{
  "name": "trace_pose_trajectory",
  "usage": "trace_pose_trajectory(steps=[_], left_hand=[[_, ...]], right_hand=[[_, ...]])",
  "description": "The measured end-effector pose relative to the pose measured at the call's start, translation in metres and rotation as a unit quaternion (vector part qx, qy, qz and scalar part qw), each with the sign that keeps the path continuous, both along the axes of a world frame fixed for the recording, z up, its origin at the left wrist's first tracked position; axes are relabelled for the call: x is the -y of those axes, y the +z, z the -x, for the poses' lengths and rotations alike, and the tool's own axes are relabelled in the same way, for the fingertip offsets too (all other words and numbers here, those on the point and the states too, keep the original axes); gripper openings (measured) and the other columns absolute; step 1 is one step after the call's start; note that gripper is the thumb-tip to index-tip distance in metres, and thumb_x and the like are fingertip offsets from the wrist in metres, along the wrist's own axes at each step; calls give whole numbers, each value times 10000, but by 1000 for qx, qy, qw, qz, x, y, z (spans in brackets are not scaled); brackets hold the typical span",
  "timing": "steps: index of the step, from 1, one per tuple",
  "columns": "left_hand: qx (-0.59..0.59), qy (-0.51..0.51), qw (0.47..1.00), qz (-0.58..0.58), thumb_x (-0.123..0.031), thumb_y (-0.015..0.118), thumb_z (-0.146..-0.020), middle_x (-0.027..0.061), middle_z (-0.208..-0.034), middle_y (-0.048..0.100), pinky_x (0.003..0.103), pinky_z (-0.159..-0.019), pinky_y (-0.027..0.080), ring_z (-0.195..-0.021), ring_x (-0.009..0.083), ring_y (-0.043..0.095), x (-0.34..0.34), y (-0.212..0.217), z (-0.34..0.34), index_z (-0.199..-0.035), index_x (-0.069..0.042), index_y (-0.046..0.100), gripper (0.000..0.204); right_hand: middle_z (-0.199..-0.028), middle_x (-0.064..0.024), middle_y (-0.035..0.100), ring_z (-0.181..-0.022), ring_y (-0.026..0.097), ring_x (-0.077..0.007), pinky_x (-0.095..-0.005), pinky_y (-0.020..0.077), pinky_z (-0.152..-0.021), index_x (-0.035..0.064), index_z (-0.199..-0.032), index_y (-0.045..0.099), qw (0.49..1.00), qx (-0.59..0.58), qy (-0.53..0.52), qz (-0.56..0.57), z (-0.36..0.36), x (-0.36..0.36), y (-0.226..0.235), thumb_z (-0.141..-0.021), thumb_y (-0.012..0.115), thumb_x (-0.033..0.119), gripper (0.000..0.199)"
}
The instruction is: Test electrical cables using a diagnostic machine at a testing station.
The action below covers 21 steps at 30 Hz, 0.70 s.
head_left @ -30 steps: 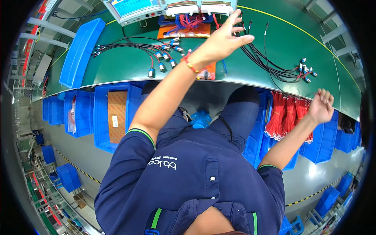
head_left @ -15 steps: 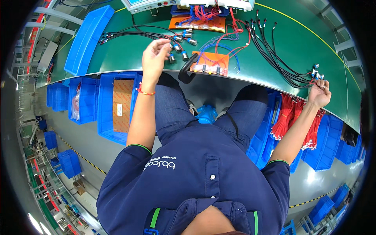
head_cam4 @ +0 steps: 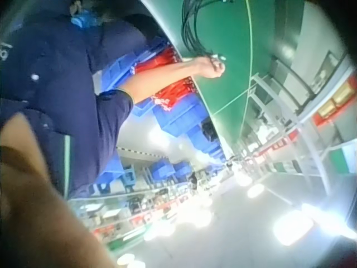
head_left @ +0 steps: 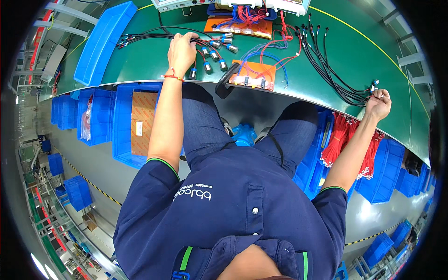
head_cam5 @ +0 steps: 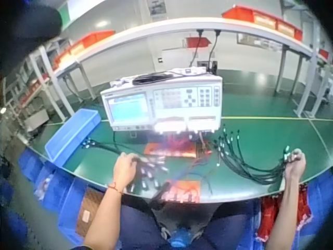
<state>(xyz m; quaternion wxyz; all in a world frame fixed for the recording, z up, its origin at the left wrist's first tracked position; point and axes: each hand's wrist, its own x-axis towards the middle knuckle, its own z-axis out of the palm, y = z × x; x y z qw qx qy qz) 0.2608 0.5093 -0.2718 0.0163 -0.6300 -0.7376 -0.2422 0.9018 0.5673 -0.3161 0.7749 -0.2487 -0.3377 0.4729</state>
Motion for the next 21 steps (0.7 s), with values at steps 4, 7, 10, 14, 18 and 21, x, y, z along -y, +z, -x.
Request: trace_pose_trajectory(steps=[4, 7, 10, 14, 18, 21], left_hand=[[4, -28, 999, 28, -127, 655, -825, 77, -848, 599, 384, -744, 500, -836, 268, 612, -1, 5, 8, -966, -149, 705, 152], [32, -51, 998, 17, -134, 675, -809, 55, -810, 611, 364, -689, 504, -762, 248, 625, -1, 11, 14, -937, -138, 714, 135], [51, -59, 997, -20, -138, 688, -798, 38, -790, 621, 345, -657, 504, -724, 235, 632, 0, 19, 19, -924, -136, 719, 130], [53, -35, 994, -84, -143, 690, -799, 31, -819, 667, 318, -652, 515, -729, 231, 658, 5, 29, 17, -931, -156, 731, 139], [115, -15, 974, -195, -124, 675, -833, 57, -834, 719, 276, -653, 530, -738, 177, 696, 13, 45, -4, -944, -121, 733, 126], [272, -62, 937, -208, -35, 630, -889, 112, -960, 717, 253, -726, 542, -819, 126, 674, 27, 58, -36, -1034, 20, 671, 160]], right_hand=[[-755, -125, 490, -715, 440, -210, -325, 382, -687, -67, -899, 564, 995, 50, -81, 43, -1, -9, -3, -807, 394, 67, 235], [-845, -138, 540, -804, 496, -244, -344, 407, -798, -50, -973, 591, 961, 219, -156, 62, 22, -11, 6, -852, 419, 115, 268], [-979, -142, 582, -959, 518, -283, -373, 376, -932, -2, -1061, 617, 778, 513, -340, 129, 68, 6, 25, -887, 473, 182, 291], [-1113, -113, 590, -1094, 488, -271, -380, 321, -999, 69, -1080, 643, 642, 663, -385, 33, 145, 38, 62, -872, 554, 164, 245], [-1145, -98, 592, -1080, 512, -262, -373, 356, -974, 71, -1065, 644, 738, 627, -222, -113, 241, 79, 85, -825, 590, 105, 248], [-1184, -110, 579, -1092, 514, -283, -389, 369, -970, 72, -1215, 575, 774, 605, -91, -163, 314, 99, 92, -807, 647, 151, 421]])
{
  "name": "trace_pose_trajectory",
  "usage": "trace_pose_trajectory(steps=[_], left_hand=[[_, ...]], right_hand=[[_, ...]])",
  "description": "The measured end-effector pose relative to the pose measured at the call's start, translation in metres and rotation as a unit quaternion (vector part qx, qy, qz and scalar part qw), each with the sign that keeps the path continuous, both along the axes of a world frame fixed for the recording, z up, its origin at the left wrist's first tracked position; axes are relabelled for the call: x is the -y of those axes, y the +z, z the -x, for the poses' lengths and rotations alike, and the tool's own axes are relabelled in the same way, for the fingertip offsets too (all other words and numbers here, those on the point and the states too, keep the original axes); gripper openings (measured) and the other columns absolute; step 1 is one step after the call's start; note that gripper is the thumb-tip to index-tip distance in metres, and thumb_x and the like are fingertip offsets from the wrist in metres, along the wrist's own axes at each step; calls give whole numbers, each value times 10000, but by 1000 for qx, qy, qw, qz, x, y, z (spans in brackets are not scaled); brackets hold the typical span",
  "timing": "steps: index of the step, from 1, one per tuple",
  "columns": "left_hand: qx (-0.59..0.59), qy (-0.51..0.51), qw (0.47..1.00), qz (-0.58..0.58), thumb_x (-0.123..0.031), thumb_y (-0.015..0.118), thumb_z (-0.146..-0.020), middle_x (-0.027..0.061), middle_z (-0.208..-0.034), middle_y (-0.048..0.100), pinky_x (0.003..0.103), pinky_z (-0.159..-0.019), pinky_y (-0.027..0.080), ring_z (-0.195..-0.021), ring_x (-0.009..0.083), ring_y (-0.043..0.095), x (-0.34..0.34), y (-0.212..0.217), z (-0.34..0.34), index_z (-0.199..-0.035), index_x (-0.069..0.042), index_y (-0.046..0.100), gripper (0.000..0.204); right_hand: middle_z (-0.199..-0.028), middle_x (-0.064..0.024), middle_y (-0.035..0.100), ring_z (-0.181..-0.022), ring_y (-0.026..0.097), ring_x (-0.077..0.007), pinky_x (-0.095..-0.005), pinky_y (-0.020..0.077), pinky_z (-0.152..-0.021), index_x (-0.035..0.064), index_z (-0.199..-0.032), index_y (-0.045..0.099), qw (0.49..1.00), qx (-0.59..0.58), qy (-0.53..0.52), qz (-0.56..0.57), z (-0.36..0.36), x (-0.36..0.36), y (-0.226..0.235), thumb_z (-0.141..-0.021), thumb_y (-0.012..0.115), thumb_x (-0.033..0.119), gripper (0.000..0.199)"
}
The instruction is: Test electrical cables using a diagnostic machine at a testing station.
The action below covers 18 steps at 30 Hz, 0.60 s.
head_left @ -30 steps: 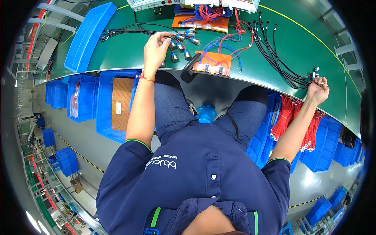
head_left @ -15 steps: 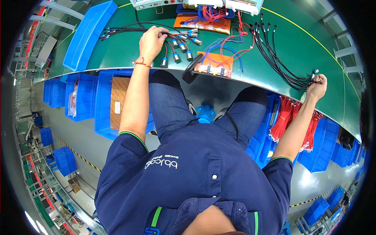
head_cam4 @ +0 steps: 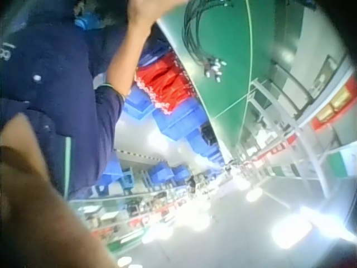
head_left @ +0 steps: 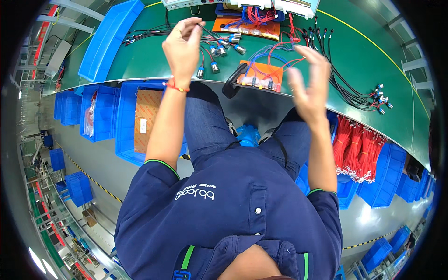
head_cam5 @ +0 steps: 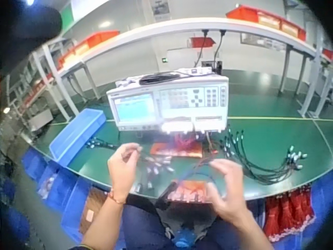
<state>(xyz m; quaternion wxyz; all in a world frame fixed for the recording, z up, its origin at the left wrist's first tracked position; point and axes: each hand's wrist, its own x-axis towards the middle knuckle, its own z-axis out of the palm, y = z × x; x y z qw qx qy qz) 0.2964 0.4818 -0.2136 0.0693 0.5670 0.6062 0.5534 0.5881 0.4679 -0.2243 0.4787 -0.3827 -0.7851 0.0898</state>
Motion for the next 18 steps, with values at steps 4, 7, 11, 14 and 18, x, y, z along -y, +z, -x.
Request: trace_pose_trajectory(steps=[4, 7, 11, 14, 18], left_hand=[[361, -213, 906, -52, 22, 548, -912, 186, -1087, 661, 288, -837, 522, -940, 192, 652, 39, 12, -52, -1113, 24, 549, 202], [548, -256, 795, -41, -7, 549, -903, 166, -1096, 641, 348, -894, 495, -1017, 222, 615, 62, 12, -58, -1074, -9, 552, 171], [650, -229, 722, -59, -70, 542, -945, 158, -991, 641, 329, -832, 492, -882, 194, 596, 60, -4, -4, -980, 8, 555, 87], [660, -203, 722, -40, -84, 520, -967, 142, -1031, 608, 294, -783, 496, -821, 163, 563, 54, -19, 28, -1012, 17, 542, 113], [587, -141, 797, -24, -139, 509, -988, 99, -952, 617, 283, -717, 467, -762, 117, 529, 58, -34, -6, -1139, -23, 511, 191]], right_hand=[[-1152, -135, 589, -1093, 502, -304, -416, 376, -971, 76, -1391, 413, 978, -68, 162, 109, 69, 16, -5, -804, 697, 212, 666], [-969, -47, 620, -836, 516, -136, -267, 425, -730, 52, -1325, 447, 880, -158, 272, 357, 68, 27, -14, -917, 596, 142, 444], [-735, 54, 482, -567, 363, -14, -186, 294, -487, 52, -1124, 536, 700, -367, 299, 535, 5, 45, -31, -957, 559, 125, 183], [-686, 17, 457, -485, 354, -53, -225, 312, -461, 25, -979, 557, 682, -526, 227, 454, -54, 51, -42, -934, 569, 127, 112], [-820, -41, 528, -683, 479, -122, -256, 403, -651, 14, -1018, 582, 604, -698, 169, 345, -113, 70, -52, -966, 537, 226, 223]])
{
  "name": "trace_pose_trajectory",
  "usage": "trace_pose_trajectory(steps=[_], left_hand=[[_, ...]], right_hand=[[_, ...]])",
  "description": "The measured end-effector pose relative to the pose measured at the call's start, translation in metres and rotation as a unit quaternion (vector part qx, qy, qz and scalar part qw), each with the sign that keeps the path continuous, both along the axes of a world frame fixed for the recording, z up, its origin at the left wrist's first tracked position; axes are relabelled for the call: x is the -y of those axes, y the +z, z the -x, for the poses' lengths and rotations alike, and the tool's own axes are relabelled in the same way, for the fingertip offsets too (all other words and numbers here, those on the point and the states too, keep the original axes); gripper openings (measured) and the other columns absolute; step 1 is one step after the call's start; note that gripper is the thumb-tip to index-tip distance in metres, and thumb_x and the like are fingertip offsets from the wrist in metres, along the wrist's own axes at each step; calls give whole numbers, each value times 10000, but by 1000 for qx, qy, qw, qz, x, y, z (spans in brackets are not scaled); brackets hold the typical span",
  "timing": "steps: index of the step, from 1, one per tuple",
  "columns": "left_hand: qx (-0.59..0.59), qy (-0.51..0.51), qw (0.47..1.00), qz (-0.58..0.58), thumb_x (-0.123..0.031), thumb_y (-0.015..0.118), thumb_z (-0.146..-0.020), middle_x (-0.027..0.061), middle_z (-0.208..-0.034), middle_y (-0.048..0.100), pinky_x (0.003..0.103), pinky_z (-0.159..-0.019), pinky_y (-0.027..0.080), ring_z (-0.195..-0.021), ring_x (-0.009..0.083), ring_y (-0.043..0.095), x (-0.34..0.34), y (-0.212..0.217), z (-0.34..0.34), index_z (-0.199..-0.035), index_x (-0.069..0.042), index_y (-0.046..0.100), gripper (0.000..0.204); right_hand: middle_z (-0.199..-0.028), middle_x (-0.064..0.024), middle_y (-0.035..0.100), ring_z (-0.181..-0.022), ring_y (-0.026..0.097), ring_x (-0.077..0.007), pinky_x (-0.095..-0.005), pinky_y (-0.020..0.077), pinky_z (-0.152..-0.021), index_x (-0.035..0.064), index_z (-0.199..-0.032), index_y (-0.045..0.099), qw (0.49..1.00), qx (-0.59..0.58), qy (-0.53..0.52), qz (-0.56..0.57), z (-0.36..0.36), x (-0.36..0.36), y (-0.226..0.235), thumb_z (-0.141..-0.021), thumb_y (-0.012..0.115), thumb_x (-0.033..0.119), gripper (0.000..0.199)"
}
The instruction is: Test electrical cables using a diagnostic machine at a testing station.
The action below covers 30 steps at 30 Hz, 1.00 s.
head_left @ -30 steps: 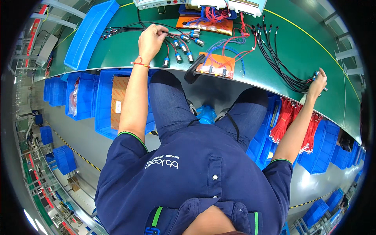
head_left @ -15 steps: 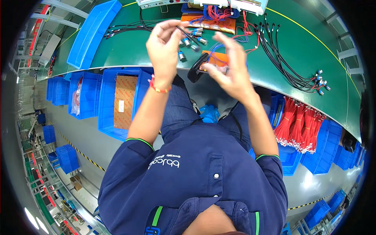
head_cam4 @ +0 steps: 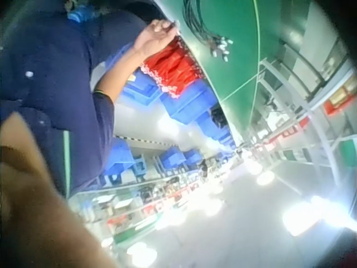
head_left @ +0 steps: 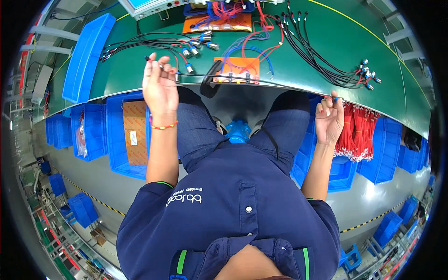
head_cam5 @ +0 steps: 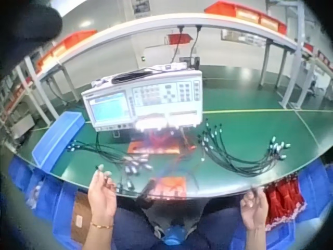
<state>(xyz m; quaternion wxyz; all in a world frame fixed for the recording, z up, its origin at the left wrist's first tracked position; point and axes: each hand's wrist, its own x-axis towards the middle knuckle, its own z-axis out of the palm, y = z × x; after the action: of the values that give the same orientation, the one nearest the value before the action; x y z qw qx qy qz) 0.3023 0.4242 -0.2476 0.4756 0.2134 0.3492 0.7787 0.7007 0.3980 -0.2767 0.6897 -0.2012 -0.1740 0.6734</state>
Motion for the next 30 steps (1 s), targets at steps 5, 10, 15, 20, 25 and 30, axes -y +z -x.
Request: trace_pose_trajectory(steps=[5, 10, 15, 20, 25, 30], left_hand=[[-109, -106, 988, 12, -252, 446, -1026, 4, -655, 514, 206, -476, 325, -520, 45, 387, 12, 6, -73, -1181, 14, 549, 325], [-209, -240, 944, 86, -280, 432, -1032, -35, -542, 427, 195, -432, 250, -458, 27, 344, 27, 2, -117, -1096, 25, 608, 358], [-150, -320, 923, 149, -294, 451, -1024, -33, -558, 460, 179, -419, 260, -457, 10, 345, 47, -19, -134, -1053, -13, 630, 335], [-155, -317, 915, 193, -287, 478, -1013, -35, -546, 443, 187, -432, 270, -468, 18, 351, 50, -38, -140, -1038, -12, 635, 317], [-147, -307, 920, 192, -285, 489, -1009, -40, -548, 442, 192, -438, 271, -477, 19, 365, 46, -46, -145, -1030, -14, 641, 311], [-134, -279, 933, 186, -287, 515, -999, -44, -538, 437, 185, -421, 267, -445, 17, 340, 43, -48, -154, -1030, -18, 642, 299]], right_hand=[[-791, -49, 472, -753, 427, -158, -285, 384, -682, -4, -994, 566, 980, -98, -142, 100, -38, 6, -25, -949, 515, 162, 180], [-694, -39, 357, -616, 310, -146, -289, 283, -567, -24, -966, 559, 985, -152, -82, 7, -95, 10, -28, -856, 530, 174, 229], [-682, -54, 335, -642, 303, -187, -337, 287, -641, 63, -702, 425, 985, -113, -115, -54, -105, 3, -22, -648, 521, 101, 117], [-692, -46, 321, -690, 314, -185, -337, 302, -723, 88, -666, 375, 986, -58, -156, 1, -87, 0, -25, -644, 514, 111, 142], [-718, -53, 336, -705, 326, -191, -341, 312, -753, 56, -759, 428, 989, -57, -134, -19, -79, -1, -28, -671, 519, 84, 130], [-725, -51, 345, -709, 333, -188, -341, 315, -762, 40, -822, 442, 994, -64, -91, -11, -82, 0, -30, -687, 527, 81, 164]])
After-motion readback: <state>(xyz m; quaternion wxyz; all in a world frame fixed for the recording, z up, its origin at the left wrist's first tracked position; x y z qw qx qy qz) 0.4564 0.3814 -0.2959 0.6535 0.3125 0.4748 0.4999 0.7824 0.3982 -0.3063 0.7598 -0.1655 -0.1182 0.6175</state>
